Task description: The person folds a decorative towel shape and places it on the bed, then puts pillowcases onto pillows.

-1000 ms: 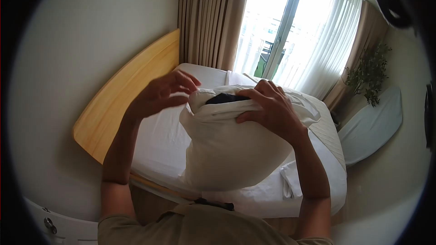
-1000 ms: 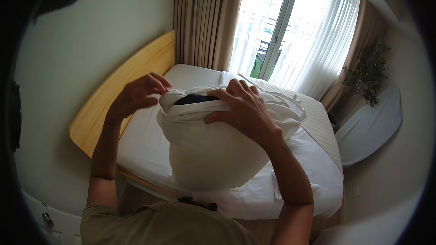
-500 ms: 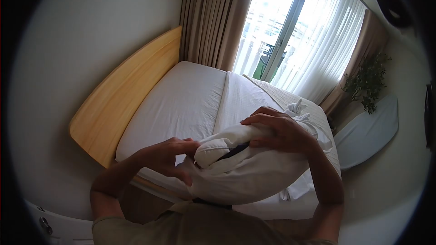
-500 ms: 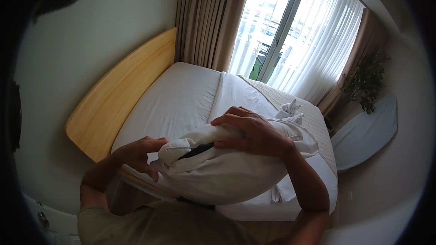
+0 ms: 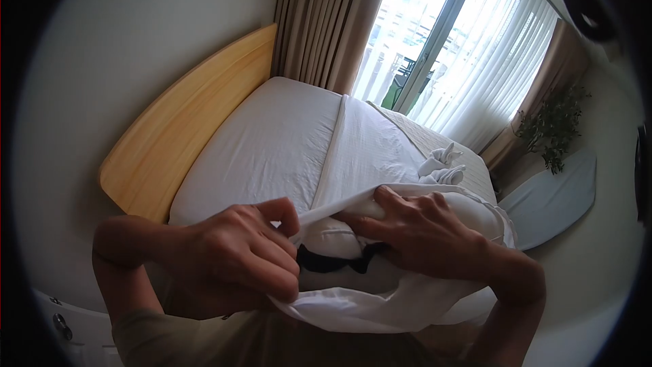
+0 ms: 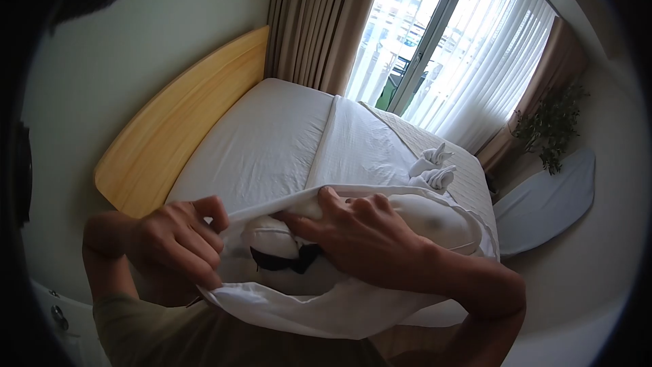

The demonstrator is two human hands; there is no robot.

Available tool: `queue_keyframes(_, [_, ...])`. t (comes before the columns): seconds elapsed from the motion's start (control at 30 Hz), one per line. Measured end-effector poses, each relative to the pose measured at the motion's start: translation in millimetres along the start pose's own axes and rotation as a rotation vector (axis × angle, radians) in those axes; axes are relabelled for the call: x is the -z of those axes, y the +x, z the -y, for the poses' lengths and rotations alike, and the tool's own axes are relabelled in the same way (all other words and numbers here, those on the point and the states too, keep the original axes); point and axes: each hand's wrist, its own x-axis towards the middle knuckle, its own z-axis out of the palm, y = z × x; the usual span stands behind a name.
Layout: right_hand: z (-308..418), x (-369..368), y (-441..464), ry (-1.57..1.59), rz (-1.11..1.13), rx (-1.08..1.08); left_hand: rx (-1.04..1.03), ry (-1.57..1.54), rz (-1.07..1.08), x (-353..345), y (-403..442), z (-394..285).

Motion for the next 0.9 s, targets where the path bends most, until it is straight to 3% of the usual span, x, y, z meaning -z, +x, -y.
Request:
queue_keyframes(0.07, [-0.2, 14.4, 9.3, -0.132, -0.002, -0.037, -0.049, 0.087, -0.087, 12.9, 15.5, -4.9])
queue_keyframes(0.13, [4.2, 28.0, 17.8, -0.038, -0.029, -0.032, 0.003, 0.096, -0.220, 21.3, 34.5, -2.4])
queue_keyframes(0.2, [7.3, 25.7, 27.9, 0.058, -0.047, -0.023, 0.317, 0.059, -0.470, 31.7, 51.8, 17.6])
queue_keyframes(0.23, [7.2, 10.0, 34.2, 0.115, -0.132, 0.033, 0.434, -0.068, -0.515, 35.8, 58.2, 33.7])
queue_keyframes(0.33, [1.7, -50.2, 45.8, 0.299, -0.403, 0.160, 0.499, -0.229, -0.500, 37.6, 41.3, 60.1])
queue_keyframes(0.4, [-6.5, -55.2, 39.0, 0.351, -0.506, 0.162, 0.547, -0.274, -0.668, 37.7, 18.7, 67.4])
queue_keyframes(0.5, [-20.9, -24.8, 5.7, 0.846, -0.268, 0.600, 0.421, -0.207, -0.731, 50.6, -13.1, 71.4])
queue_keyframes(0.57, [-31.7, -13.6, -38.9, 1.322, 0.135, 0.536, 0.449, -0.201, -0.800, 63.1, -33.3, 77.1])
queue_keyframes(0.6, [-44.3, -4.8, -64.3, 1.220, 0.308, 0.413, 0.509, -0.234, -0.842, 71.1, -47.0, 80.2])
queue_keyframes(0.67, [-68.3, 0.8, -103.5, 0.874, 0.198, 0.246, 0.460, -0.224, -0.758, 90.0, -74.2, 90.4])
queue_keyframes(0.77, [-98.6, -14.9, -131.2, 0.902, -0.051, 0.106, 0.328, -0.108, -0.293, 110.9, -80.8, 81.9])
queue_keyframes(0.8, [-99.3, -14.4, -132.5, 0.835, -0.103, 0.101, 0.323, -0.110, -0.285, 114.1, -68.7, 78.5])
queue_keyframes(0.87, [-97.5, -17.1, -136.8, 0.934, -0.223, -0.038, 0.156, -0.373, 0.069, 109.1, -31.2, 69.6])
queue_keyframes(0.9, [-96.7, -15.8, -137.6, 0.940, -0.259, -0.087, 0.167, -0.302, 0.049, 105.0, -10.5, 65.4])
